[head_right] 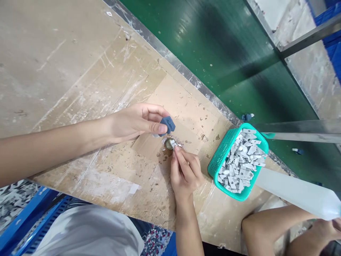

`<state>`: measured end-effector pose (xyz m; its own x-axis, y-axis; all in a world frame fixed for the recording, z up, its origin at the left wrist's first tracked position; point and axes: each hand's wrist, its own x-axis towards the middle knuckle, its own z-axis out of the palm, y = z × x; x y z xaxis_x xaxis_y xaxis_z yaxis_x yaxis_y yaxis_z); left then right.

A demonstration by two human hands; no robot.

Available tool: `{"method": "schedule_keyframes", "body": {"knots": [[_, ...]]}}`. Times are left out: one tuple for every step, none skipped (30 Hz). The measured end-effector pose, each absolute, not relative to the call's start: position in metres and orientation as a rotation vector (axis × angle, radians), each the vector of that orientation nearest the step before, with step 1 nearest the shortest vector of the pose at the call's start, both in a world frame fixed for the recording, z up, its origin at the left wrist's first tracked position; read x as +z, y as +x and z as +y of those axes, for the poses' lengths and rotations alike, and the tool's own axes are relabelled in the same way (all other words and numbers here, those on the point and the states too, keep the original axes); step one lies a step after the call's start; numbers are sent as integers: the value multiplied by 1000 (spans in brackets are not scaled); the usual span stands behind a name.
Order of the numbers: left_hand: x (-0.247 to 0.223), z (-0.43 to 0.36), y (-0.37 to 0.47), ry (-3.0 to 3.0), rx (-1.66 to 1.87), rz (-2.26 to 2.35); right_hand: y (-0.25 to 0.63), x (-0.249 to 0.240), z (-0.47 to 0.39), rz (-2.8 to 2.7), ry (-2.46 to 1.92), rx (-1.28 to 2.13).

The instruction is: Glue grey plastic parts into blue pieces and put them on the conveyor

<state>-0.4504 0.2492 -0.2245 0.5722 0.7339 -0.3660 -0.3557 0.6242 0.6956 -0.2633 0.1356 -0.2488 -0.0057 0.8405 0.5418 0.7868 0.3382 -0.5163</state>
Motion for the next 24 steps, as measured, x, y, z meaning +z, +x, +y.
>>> {"method": "schedule_keyframes", "body": {"knots": [[-224,248,-451,685,685,715,-263,-246,135,-1756,-1448,73],[-224,246,-451,774,683,723,-263,-242,135,-1723,-1451,66],[-224,244,-451,862,678,720,-262,-238,135,-1689,-1457,65],[-224,241,-451,938,670,714,-262,-234,135,-1653,-1461,68],[-224,238,-451,995,654,709,-262,-230,134,-1616,-1460,75],[-224,235,-450,1029,634,708,-262,-226,134,-1576,-1452,84],[-223,231,-449,1040,615,709,-262,-223,133,-1539,-1437,92],[-222,228,-447,1032,603,712,-262,-220,133,-1510,-1422,100],[-221,224,-446,1016,595,709,-262,-218,132,-1496,-1407,108],[-220,221,-444,998,591,698,-262,-215,131,-1496,-1397,122],[-218,218,-442,980,592,684,-262,-213,130,-1505,-1395,147],[-217,215,-440,966,596,669,-261,-211,129,-1519,-1396,179],[-216,213,-439,956,597,655,-261,-209,128,-1533,-1397,216],[-215,212,-438,950,594,643,-261,-207,127,-1543,-1398,255],[-215,210,-438,943,589,635,-261,-207,126,-1549,-1394,290],[-215,209,-437,938,583,628,-262,-206,126,-1550,-1386,316],[-215,209,-438,934,576,621,-262,-206,125,-1545,-1373,330],[-215,208,-438,931,573,612,-263,-207,125,-1538,-1358,336],[-215,207,-438,929,574,602,-263,-207,125,-1531,-1345,339],[-215,207,-439,928,578,592,-264,-208,125,-1528,-1338,345],[-215,206,-439,927,584,582,-264,-208,125,-1532,-1339,355],[-215,206,-440,928,591,572,-264,-208,124,-1544,-1345,371],[-214,205,-440,933,600,568,-264,-208,124,-1563,-1353,390],[-214,205,-440,942,611,566,-264,-207,123,-1586,-1356,408]]}}
